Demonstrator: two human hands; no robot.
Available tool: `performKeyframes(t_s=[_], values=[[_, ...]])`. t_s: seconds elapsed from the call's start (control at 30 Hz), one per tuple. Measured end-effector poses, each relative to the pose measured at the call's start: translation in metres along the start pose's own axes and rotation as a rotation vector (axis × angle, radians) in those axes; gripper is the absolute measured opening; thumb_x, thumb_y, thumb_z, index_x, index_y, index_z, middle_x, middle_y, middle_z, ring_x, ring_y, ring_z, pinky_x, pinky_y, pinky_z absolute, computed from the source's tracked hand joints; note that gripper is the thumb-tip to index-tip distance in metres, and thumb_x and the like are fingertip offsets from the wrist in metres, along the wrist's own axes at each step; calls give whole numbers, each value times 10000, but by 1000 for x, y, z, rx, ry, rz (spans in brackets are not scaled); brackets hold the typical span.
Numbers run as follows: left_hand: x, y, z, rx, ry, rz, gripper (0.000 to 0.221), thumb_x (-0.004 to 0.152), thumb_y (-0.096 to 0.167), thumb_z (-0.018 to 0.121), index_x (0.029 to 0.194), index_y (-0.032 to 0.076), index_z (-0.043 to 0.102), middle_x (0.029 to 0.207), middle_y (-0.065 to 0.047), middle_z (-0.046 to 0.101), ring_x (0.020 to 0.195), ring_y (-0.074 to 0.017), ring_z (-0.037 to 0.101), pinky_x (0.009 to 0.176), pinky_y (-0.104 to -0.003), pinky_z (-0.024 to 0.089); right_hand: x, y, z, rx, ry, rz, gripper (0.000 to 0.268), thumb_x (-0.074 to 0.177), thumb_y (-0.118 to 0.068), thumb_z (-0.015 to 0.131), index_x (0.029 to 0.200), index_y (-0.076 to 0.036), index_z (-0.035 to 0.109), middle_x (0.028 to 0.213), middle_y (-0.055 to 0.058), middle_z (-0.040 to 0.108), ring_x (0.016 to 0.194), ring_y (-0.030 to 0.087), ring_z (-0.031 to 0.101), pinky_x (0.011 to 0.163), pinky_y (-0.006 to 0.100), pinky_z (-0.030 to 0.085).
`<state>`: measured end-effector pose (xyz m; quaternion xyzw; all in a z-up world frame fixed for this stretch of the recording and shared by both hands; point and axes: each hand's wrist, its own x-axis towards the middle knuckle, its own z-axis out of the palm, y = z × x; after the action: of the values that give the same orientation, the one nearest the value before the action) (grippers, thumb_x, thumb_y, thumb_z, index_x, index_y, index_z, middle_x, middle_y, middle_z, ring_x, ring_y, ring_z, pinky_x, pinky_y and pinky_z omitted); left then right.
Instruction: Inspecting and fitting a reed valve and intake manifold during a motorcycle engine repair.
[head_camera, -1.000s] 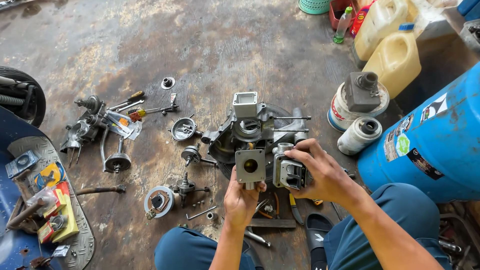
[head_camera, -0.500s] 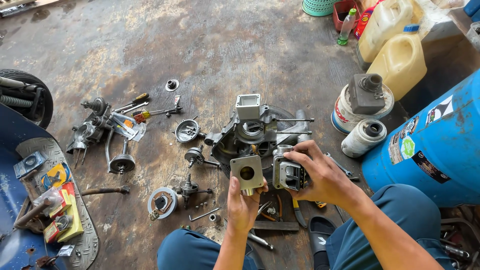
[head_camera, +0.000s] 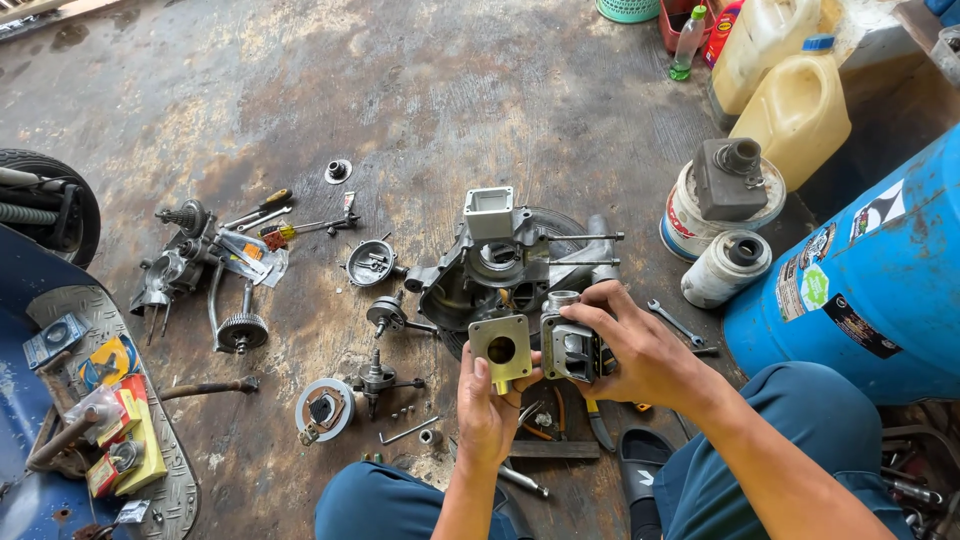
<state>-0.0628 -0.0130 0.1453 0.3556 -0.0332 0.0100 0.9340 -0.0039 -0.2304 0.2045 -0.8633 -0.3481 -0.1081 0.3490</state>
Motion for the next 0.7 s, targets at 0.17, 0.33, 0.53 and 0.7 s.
performKeyframes(t_s=[0.17, 0.33, 0.53, 0.7], values=[[0, -9, -8, -14, 40, -19, 487, 996, 198, 651, 1389, 49, 406, 1200, -172, 595, 1115, -270, 668, 925, -359, 596, 1, 2, 3, 5, 2, -5, 950, 465, -156, 964, 1330, -110, 576, 1270, 104, 544, 993, 267, 641, 795, 361, 570], [0, -8, -8, 30, 65, -22, 456, 1001, 199, 640, 1373, 51, 421, 1156, -162, 623, 1080, -239, 688, 887, -336, 602, 0, 3, 3, 10, -2, 3, 971, 446, -144, 965, 1335, -114, 574, 1279, 107, 539, 968, 264, 645, 782, 360, 571], [0, -4, -5, 18, 21, 25, 545, 1019, 365, 579, 1402, 23, 394, 1190, -172, 574, 1089, -283, 681, 917, -373, 613, 0, 4, 4, 1, 18, -11, 943, 476, -143, 969, 1330, -100, 570, 1265, 107, 543, 991, 266, 651, 805, 362, 582], [0, -3, -3, -7, 54, 5, 598, 1012, 436, 560, 1437, 36, 433, 1164, -165, 625, 1047, -276, 686, 847, -358, 603, 2, 4, 1, 9, 30, -3, 933, 476, -142, 967, 1324, -101, 581, 1247, 85, 549, 1007, 247, 640, 814, 344, 566]])
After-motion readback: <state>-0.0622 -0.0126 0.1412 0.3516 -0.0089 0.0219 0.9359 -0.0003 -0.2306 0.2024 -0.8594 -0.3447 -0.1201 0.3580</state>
